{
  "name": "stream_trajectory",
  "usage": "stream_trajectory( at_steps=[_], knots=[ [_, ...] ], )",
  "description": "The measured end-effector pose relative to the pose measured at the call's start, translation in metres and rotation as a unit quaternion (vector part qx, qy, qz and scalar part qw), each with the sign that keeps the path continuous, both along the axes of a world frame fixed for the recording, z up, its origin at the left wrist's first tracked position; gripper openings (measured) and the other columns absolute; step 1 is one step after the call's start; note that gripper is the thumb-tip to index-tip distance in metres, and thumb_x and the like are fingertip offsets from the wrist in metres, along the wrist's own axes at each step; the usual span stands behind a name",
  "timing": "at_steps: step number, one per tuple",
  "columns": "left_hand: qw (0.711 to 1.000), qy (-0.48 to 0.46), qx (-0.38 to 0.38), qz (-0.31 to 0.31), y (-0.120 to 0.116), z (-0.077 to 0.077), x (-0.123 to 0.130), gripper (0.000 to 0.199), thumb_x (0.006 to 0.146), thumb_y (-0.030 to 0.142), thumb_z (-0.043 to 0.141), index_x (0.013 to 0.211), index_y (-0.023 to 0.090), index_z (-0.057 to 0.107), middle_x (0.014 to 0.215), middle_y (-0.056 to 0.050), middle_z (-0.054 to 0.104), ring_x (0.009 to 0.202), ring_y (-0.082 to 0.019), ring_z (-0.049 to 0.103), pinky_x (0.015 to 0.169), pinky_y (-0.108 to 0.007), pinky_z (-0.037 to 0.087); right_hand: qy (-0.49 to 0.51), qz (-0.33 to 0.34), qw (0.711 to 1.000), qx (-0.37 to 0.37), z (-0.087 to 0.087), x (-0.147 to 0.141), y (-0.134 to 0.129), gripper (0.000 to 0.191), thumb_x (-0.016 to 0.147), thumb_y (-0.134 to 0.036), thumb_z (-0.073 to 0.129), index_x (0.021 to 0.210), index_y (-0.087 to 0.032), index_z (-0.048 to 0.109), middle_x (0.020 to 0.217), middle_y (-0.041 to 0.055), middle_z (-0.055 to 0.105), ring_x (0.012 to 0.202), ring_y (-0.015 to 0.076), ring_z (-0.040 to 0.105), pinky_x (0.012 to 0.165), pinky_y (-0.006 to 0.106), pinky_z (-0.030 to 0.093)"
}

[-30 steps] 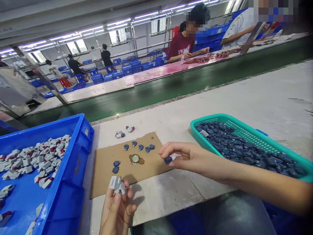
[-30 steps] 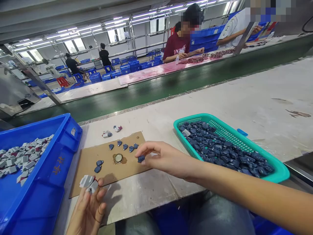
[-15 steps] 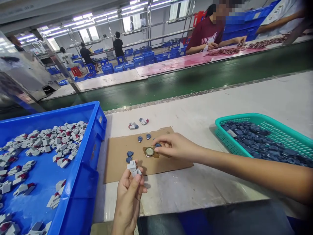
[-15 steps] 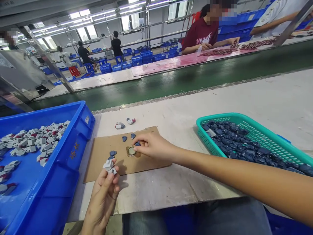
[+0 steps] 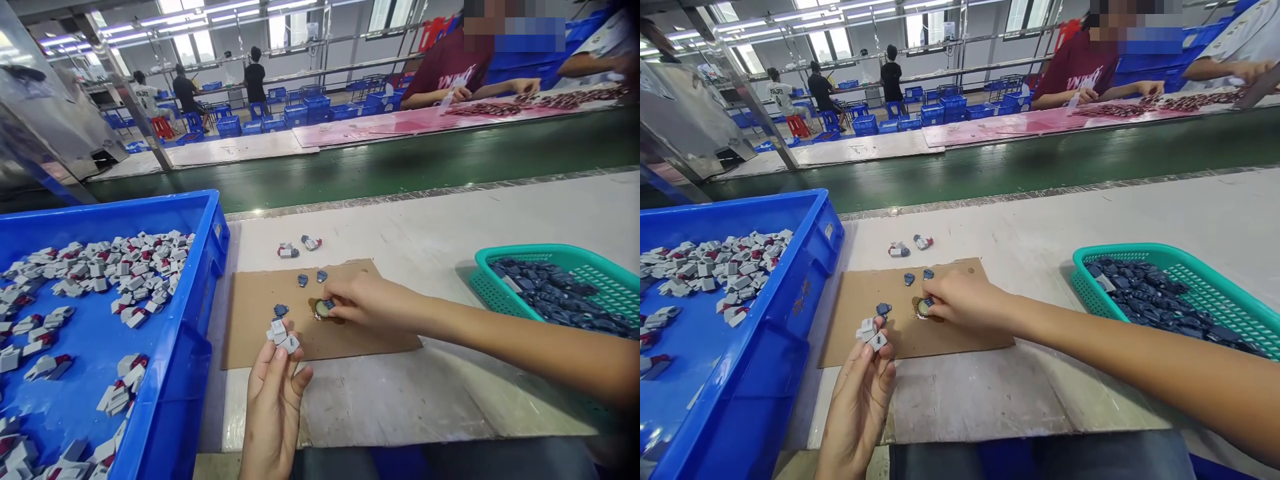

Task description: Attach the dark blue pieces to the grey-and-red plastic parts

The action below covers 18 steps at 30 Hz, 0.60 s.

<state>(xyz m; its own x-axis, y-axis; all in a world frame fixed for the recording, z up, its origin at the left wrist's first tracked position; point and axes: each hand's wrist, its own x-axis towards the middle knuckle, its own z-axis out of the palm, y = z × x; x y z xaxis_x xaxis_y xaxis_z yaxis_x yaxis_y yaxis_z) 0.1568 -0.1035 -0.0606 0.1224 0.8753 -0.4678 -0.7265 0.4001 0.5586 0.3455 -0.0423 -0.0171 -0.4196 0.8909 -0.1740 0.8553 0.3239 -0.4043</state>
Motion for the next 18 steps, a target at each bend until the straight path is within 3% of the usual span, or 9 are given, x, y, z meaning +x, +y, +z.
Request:
stream_trajectory(
  at_steps=[10, 18],
  knots=[
    [1.000, 0.027, 0.010, -0.009, -0.001, 0.000, 0.000, 0.028, 0.073, 0.015, 0.063, 0.100, 0.021, 0.063, 0.092, -0.005, 0.062, 0.073, -0.009, 0.059, 0.060, -0.018, 0.054, 0.011, 0.042, 0.999, 0.021, 0.006, 0.003, 0.011, 0.005, 0.075, -0.021, 0.056, 0.077, -0.016, 0.057, 0.068, -0.0020, 0.056, 0.063, 0.0099, 0.047, 0.057, 0.020, 0.029],
    [0.999, 0.021, 0.025, -0.010, -0.002, -0.001, 0.000, 0.028, 0.070, 0.019, 0.066, 0.098, 0.023, 0.064, 0.090, -0.004, 0.062, 0.073, -0.010, 0.058, 0.061, -0.018, 0.054, 0.025, 0.029, 0.999, -0.021, 0.005, -0.001, 0.014, 0.008, 0.075, -0.022, 0.054, 0.079, -0.017, 0.058, 0.068, -0.0020, 0.057, 0.062, 0.0098, 0.049, 0.055, 0.019, 0.030]
  ],
)
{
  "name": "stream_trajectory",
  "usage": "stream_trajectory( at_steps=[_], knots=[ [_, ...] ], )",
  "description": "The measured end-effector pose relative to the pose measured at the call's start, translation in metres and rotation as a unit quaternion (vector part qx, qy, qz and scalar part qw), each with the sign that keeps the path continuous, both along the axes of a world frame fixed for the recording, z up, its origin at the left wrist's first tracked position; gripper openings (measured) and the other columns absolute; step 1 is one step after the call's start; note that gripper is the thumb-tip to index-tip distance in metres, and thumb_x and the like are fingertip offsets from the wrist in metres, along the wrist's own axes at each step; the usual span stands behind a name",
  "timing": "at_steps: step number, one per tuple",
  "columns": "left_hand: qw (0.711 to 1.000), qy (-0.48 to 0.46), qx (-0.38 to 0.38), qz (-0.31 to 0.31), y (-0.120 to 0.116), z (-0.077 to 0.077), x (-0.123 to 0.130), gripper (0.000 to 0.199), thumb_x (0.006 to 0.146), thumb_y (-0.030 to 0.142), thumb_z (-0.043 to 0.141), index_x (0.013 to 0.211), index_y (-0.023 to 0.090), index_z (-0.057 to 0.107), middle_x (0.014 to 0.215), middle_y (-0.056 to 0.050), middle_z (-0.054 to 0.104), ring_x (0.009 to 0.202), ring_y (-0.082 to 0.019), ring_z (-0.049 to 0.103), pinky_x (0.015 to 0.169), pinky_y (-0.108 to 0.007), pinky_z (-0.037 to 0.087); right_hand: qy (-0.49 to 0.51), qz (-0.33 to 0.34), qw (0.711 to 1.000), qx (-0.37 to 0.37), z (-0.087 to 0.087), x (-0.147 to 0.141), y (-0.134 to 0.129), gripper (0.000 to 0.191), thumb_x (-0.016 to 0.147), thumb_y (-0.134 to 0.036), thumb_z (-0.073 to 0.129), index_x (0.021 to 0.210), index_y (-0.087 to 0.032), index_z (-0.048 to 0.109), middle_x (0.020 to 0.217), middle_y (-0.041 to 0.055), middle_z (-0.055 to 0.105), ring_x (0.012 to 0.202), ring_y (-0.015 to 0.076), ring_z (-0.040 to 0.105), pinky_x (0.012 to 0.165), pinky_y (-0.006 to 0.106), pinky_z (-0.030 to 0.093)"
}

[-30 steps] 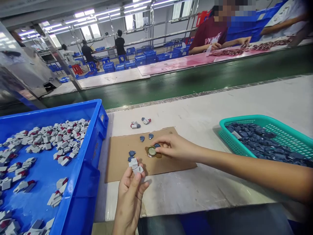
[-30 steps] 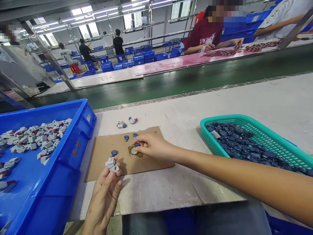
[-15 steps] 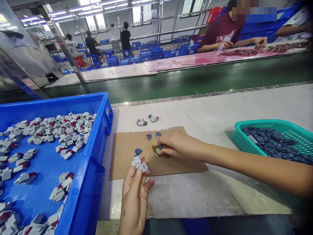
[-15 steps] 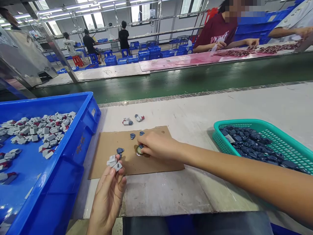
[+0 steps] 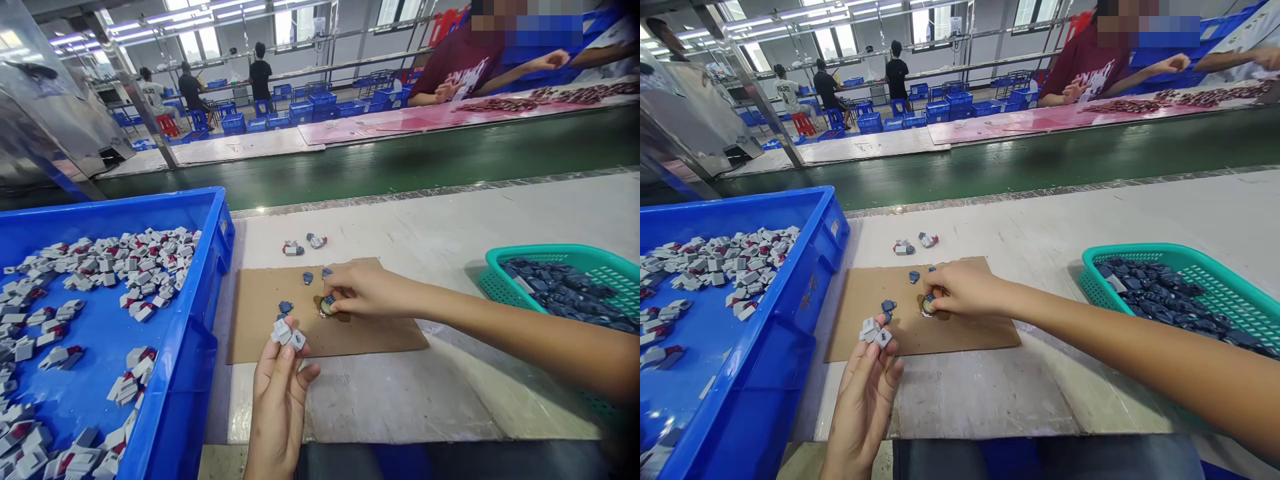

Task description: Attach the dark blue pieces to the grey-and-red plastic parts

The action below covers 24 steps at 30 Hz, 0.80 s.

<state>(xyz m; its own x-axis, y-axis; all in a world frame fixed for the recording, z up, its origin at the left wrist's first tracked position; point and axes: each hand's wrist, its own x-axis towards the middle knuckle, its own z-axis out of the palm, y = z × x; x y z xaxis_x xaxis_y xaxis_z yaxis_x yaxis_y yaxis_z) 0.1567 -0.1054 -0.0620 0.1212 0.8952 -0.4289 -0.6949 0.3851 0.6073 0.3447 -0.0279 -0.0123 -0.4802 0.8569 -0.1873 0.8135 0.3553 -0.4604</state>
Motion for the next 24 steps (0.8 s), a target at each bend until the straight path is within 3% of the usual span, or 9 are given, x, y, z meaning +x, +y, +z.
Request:
stream_trajectory(
  at_steps=[5, 18, 21, 24],
  knots=[
    [1.000, -0.001, 0.002, 0.001, 0.000, -0.001, 0.001, 0.029, 0.067, 0.020, 0.070, 0.095, 0.021, 0.065, 0.089, -0.004, 0.063, 0.074, -0.010, 0.059, 0.063, -0.018, 0.053, -0.004, 0.016, 1.000, 0.002, 0.001, -0.006, 0.003, 0.009, 0.073, -0.024, 0.057, 0.078, -0.017, 0.058, 0.060, -0.0016, 0.053, 0.063, 0.0123, 0.049, 0.055, 0.020, 0.028],
    [1.000, -0.011, 0.021, -0.017, -0.001, -0.003, 0.002, 0.032, 0.064, 0.024, 0.072, 0.095, 0.024, 0.065, 0.094, -0.002, 0.063, 0.086, -0.011, 0.058, 0.077, -0.020, 0.048, 0.003, 0.009, 0.999, 0.046, -0.001, -0.002, -0.001, 0.009, 0.075, -0.023, 0.055, 0.073, -0.014, 0.058, 0.061, -0.0005, 0.050, 0.062, 0.0115, 0.045, 0.056, 0.022, 0.027],
    [0.999, -0.004, 0.024, -0.022, -0.002, -0.004, 0.001, 0.035, 0.062, 0.024, 0.073, 0.096, 0.026, 0.064, 0.093, -0.001, 0.063, 0.084, -0.010, 0.058, 0.074, -0.019, 0.047, 0.020, 0.018, 0.999, 0.027, -0.001, 0.001, -0.004, 0.008, 0.074, -0.022, 0.056, 0.075, -0.015, 0.059, 0.058, -0.0013, 0.050, 0.061, 0.0108, 0.045, 0.056, 0.022, 0.028],
    [1.000, 0.001, 0.021, -0.019, -0.002, -0.004, 0.001, 0.034, 0.061, 0.024, 0.074, 0.094, 0.026, 0.065, 0.091, 0.000, 0.064, 0.083, -0.010, 0.058, 0.072, -0.018, 0.047, 0.087, -0.009, 0.995, -0.044, 0.001, 0.003, -0.008, 0.017, 0.076, -0.028, 0.056, 0.086, -0.015, 0.060, 0.063, -0.0007, 0.054, 0.059, 0.0098, 0.047, 0.054, 0.021, 0.031]
  ],
)
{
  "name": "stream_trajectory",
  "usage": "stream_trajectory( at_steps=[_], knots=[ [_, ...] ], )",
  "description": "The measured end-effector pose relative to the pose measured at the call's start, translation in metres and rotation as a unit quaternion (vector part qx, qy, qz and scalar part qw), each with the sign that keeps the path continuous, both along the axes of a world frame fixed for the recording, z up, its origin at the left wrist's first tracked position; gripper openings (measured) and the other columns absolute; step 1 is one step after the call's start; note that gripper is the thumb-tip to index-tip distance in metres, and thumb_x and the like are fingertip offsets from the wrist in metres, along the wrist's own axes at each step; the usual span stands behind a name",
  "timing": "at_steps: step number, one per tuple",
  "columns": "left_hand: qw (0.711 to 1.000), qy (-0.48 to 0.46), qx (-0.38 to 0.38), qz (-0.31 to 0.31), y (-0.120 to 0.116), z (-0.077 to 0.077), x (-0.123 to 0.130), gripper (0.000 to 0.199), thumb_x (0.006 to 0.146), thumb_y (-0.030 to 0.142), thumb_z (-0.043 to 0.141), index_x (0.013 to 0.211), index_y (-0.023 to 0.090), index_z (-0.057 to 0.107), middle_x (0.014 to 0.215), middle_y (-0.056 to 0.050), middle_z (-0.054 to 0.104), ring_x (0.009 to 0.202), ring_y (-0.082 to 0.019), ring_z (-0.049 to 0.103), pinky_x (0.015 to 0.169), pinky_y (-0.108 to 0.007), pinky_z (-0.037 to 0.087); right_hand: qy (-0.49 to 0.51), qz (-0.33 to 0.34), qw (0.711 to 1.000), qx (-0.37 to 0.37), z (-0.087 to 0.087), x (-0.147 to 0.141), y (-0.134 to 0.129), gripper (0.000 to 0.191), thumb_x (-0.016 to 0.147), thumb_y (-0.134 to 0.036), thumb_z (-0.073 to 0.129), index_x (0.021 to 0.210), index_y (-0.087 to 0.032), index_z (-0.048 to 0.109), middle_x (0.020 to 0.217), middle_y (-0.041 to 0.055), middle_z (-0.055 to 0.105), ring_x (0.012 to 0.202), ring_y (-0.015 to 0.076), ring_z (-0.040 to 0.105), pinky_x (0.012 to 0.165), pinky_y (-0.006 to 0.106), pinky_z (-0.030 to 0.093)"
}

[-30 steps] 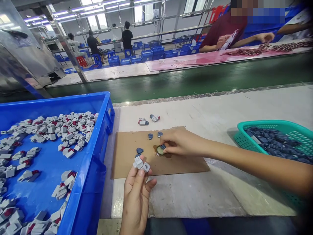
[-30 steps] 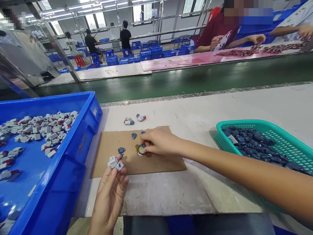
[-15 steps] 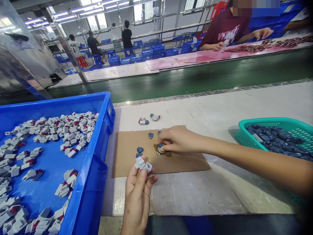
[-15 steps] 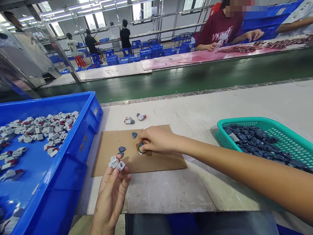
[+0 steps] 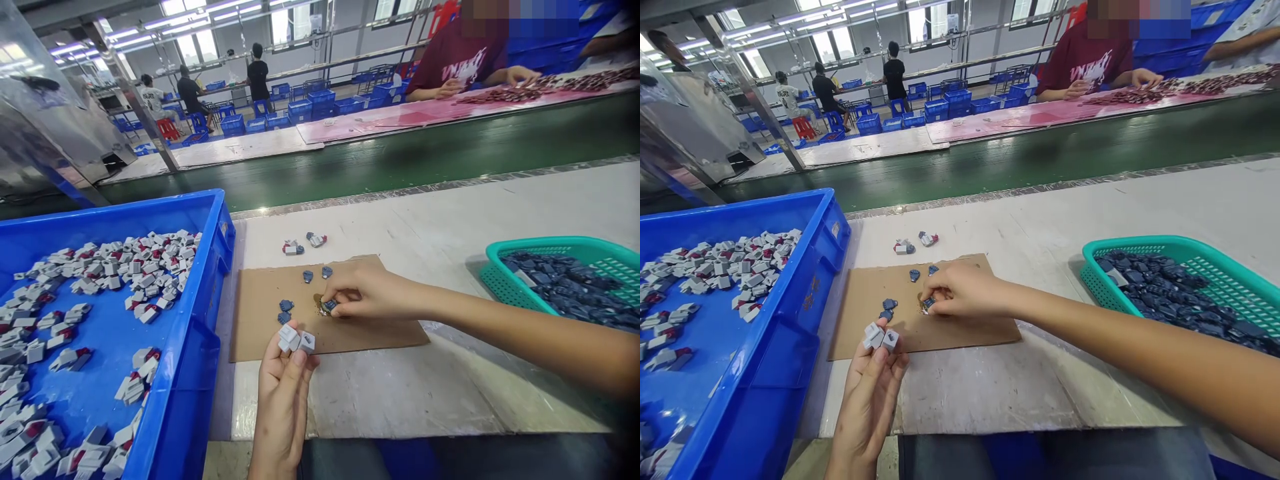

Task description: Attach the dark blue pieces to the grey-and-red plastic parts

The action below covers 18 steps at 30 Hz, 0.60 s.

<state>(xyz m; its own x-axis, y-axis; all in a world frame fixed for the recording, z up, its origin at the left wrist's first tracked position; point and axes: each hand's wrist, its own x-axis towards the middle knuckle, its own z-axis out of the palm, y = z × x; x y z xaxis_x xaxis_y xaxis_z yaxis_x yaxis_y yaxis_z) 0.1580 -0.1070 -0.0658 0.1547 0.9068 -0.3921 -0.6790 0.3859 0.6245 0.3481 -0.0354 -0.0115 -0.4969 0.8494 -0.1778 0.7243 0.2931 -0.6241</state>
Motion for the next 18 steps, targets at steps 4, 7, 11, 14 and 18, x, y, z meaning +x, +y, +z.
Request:
stream_trajectory(
  at_steps=[4, 7, 11, 14, 18],
  knots=[
    [1.000, 0.005, 0.011, -0.001, 0.001, 0.000, 0.000, 0.032, 0.062, 0.024, 0.073, 0.093, 0.025, 0.064, 0.088, 0.000, 0.064, 0.080, -0.009, 0.057, 0.071, -0.018, 0.046, 0.147, -0.050, 0.984, -0.087, 0.004, -0.003, -0.008, 0.034, 0.073, -0.039, 0.059, 0.094, -0.013, 0.060, 0.068, 0.0012, 0.056, 0.060, 0.0088, 0.049, 0.054, 0.020, 0.036],
    [1.000, 0.016, 0.027, -0.002, 0.001, 0.000, 0.000, 0.031, 0.063, 0.023, 0.073, 0.092, 0.024, 0.064, 0.089, -0.001, 0.062, 0.081, -0.010, 0.056, 0.071, -0.018, 0.046, 0.229, -0.054, 0.968, -0.092, 0.008, -0.011, -0.016, 0.034, 0.071, -0.039, 0.063, 0.092, -0.013, 0.061, 0.073, 0.0024, 0.057, 0.065, 0.0095, 0.050, 0.057, 0.020, 0.038],
    [0.999, 0.027, 0.047, -0.004, 0.001, 0.001, 0.000, 0.030, 0.063, 0.021, 0.072, 0.091, 0.024, 0.064, 0.091, -0.001, 0.061, 0.079, -0.010, 0.056, 0.070, -0.019, 0.047, 0.309, -0.042, 0.945, -0.098, 0.011, -0.021, -0.027, 0.028, 0.072, -0.033, 0.063, 0.092, -0.015, 0.060, 0.075, 0.0021, 0.057, 0.069, 0.0094, 0.052, 0.059, 0.019, 0.040],
    [0.997, 0.024, 0.064, -0.024, 0.001, 0.001, 0.001, 0.028, 0.065, 0.021, 0.071, 0.092, 0.024, 0.063, 0.085, 0.000, 0.062, 0.075, -0.009, 0.056, 0.070, -0.019, 0.046, 0.315, -0.020, 0.945, -0.090, 0.010, -0.024, -0.031, 0.028, 0.073, -0.033, 0.062, 0.094, -0.015, 0.060, 0.070, 0.0006, 0.054, 0.062, 0.0078, 0.049, 0.053, 0.018, 0.039],
    [0.995, 0.017, 0.089, -0.040, 0.001, 0.001, 0.001, 0.024, 0.069, 0.020, 0.068, 0.092, 0.024, 0.063, 0.087, 0.001, 0.063, 0.081, -0.008, 0.056, 0.075, -0.018, 0.044, 0.294, 0.001, 0.953, -0.071, 0.006, -0.024, -0.033, 0.029, 0.075, -0.035, 0.061, 0.098, -0.017, 0.060, 0.074, 0.0014, 0.055, 0.064, 0.0079, 0.049, 0.055, 0.018, 0.039]
  ],
)
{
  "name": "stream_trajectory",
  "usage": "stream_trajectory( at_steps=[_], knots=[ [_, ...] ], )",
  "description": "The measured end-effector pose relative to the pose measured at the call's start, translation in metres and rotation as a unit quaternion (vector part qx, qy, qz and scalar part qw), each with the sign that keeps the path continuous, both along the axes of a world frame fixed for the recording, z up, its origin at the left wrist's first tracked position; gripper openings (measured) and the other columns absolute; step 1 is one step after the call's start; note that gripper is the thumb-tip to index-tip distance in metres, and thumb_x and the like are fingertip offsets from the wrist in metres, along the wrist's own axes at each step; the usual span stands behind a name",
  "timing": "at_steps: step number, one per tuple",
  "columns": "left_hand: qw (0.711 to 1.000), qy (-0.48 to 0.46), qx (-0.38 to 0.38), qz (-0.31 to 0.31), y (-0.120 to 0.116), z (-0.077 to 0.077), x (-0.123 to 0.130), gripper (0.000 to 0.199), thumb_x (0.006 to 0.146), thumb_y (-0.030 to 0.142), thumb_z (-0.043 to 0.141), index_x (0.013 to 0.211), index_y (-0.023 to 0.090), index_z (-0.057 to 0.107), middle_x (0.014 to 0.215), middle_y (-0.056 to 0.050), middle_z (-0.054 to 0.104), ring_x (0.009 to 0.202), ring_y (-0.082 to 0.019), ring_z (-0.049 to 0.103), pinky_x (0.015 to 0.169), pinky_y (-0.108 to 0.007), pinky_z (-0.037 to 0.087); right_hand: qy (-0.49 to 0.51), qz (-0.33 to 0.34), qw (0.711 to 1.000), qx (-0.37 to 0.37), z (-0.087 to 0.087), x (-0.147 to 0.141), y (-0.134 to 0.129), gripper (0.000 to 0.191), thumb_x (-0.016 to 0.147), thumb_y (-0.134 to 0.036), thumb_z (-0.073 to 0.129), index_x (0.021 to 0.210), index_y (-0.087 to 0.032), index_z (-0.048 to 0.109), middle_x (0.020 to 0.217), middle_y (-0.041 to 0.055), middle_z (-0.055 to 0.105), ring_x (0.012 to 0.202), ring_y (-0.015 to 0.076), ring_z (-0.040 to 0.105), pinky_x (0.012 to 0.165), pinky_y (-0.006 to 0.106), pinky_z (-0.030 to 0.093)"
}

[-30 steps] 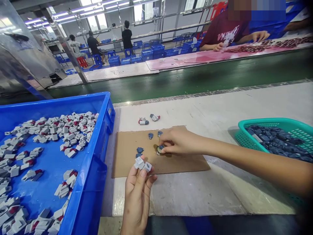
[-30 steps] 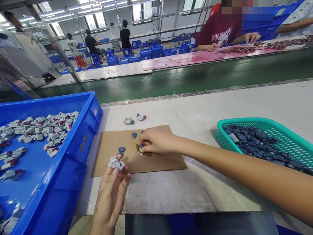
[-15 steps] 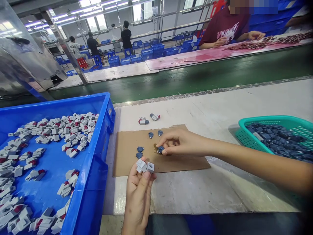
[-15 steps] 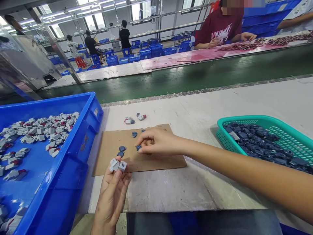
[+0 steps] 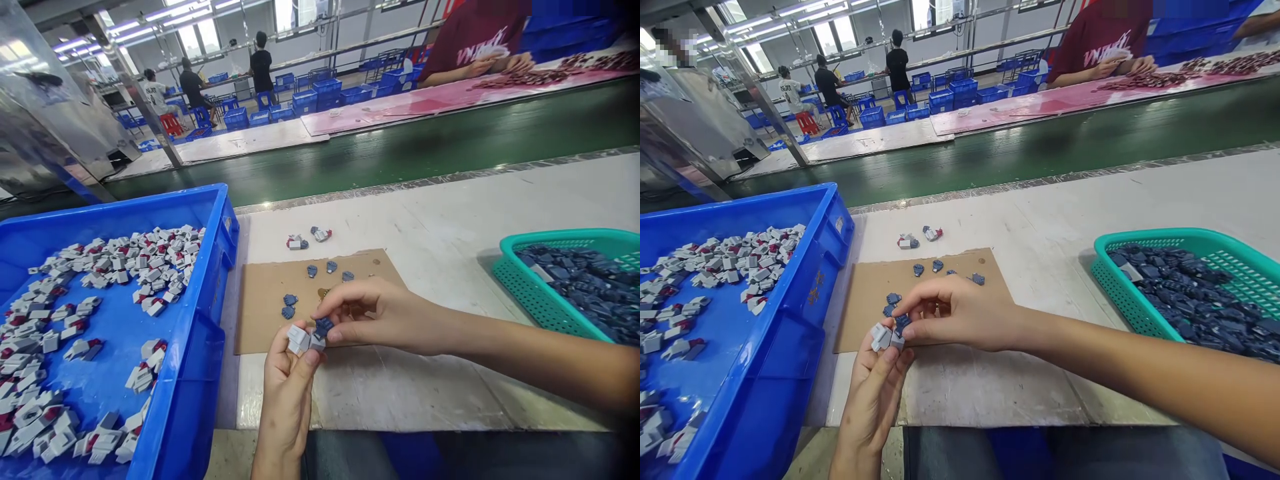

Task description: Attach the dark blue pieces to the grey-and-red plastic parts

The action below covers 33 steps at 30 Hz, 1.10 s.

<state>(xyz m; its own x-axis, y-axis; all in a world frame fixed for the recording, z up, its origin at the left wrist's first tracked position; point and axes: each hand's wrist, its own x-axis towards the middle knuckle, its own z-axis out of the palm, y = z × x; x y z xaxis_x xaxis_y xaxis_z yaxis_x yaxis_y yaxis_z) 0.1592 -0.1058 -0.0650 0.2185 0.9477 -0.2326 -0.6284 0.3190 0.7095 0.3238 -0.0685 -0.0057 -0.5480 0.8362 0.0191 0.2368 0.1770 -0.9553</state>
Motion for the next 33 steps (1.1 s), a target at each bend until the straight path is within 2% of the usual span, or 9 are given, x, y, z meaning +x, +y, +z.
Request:
stream_trajectory(
  at_steps=[5, 11, 14, 21, 27, 29, 33],
  knots=[
    [1.000, 0.002, 0.004, -0.001, 0.001, -0.001, 0.000, 0.025, 0.070, 0.018, 0.067, 0.094, 0.023, 0.062, 0.093, 0.000, 0.061, 0.085, -0.009, 0.055, 0.080, -0.020, 0.043, -0.029, 0.001, 0.998, 0.048, 0.000, 0.000, -0.002, 0.028, 0.077, -0.036, 0.060, 0.097, -0.016, 0.061, 0.071, 0.0009, 0.055, 0.061, 0.0074, 0.048, 0.053, 0.018, 0.038],
    [1.000, 0.027, 0.013, -0.009, -0.002, -0.006, -0.002, 0.025, 0.071, 0.018, 0.065, 0.095, 0.023, 0.060, 0.095, -0.001, 0.060, 0.088, -0.011, 0.054, 0.080, -0.021, 0.041, -0.109, 0.003, 0.986, 0.127, 0.020, -0.005, -0.006, 0.019, 0.079, -0.027, 0.057, 0.095, -0.018, 0.063, 0.073, 0.0011, 0.059, 0.062, 0.0080, 0.051, 0.054, 0.019, 0.037],
    [0.999, 0.031, 0.018, -0.007, -0.003, -0.007, -0.001, 0.024, 0.071, 0.019, 0.065, 0.095, 0.023, 0.060, 0.094, -0.001, 0.061, 0.087, -0.012, 0.054, 0.081, -0.023, 0.041, -0.146, 0.006, 0.978, 0.147, 0.023, -0.007, -0.007, 0.018, 0.079, -0.027, 0.057, 0.094, -0.019, 0.064, 0.071, 0.0009, 0.059, 0.062, 0.0087, 0.052, 0.055, 0.019, 0.037],
    [0.999, 0.026, 0.024, 0.013, -0.004, -0.005, 0.000, 0.021, 0.069, 0.022, 0.067, 0.090, 0.022, 0.062, 0.085, 0.000, 0.063, 0.080, -0.011, 0.056, 0.077, -0.020, 0.042, -0.122, -0.028, 0.970, 0.208, 0.005, -0.009, -0.012, 0.018, 0.080, -0.026, 0.057, 0.095, -0.018, 0.062, 0.078, 0.0005, 0.062, 0.065, 0.0076, 0.054, 0.058, 0.017, 0.038],
    [1.000, -0.005, 0.028, -0.004, -0.003, -0.004, -0.002, 0.019, 0.069, 0.020, 0.067, 0.088, 0.021, 0.064, 0.082, 0.000, 0.064, 0.077, -0.009, 0.057, 0.075, -0.018, 0.044, -0.093, -0.020, 0.977, 0.191, 0.002, -0.010, -0.013, 0.017, 0.081, -0.028, 0.057, 0.092, -0.016, 0.060, 0.073, -0.0008, 0.060, 0.057, 0.0060, 0.049, 0.052, 0.016, 0.035],
    [1.000, -0.025, 0.012, -0.014, -0.003, -0.001, -0.003, 0.019, 0.070, 0.020, 0.066, 0.089, 0.021, 0.064, 0.084, -0.001, 0.065, 0.079, -0.009, 0.058, 0.074, -0.018, 0.044, -0.103, -0.016, 0.973, 0.206, 0.003, -0.010, -0.012, 0.020, 0.082, -0.031, 0.054, 0.094, -0.016, 0.059, 0.075, 0.0005, 0.059, 0.061, 0.0077, 0.050, 0.055, 0.018, 0.036],
    [0.993, -0.096, -0.069, -0.010, -0.006, 0.005, 0.000, 0.020, 0.068, 0.018, 0.068, 0.088, 0.021, 0.065, 0.086, 0.000, 0.066, 0.079, -0.009, 0.059, 0.074, -0.017, 0.046, -0.150, 0.008, 0.950, 0.274, 0.000, -0.014, -0.015, 0.040, 0.080, -0.037, 0.057, 0.112, -0.015, 0.049, 0.098, 0.0070, 0.055, 0.092, 0.0156, 0.049, 0.080, 0.026, 0.037]
  ],
)
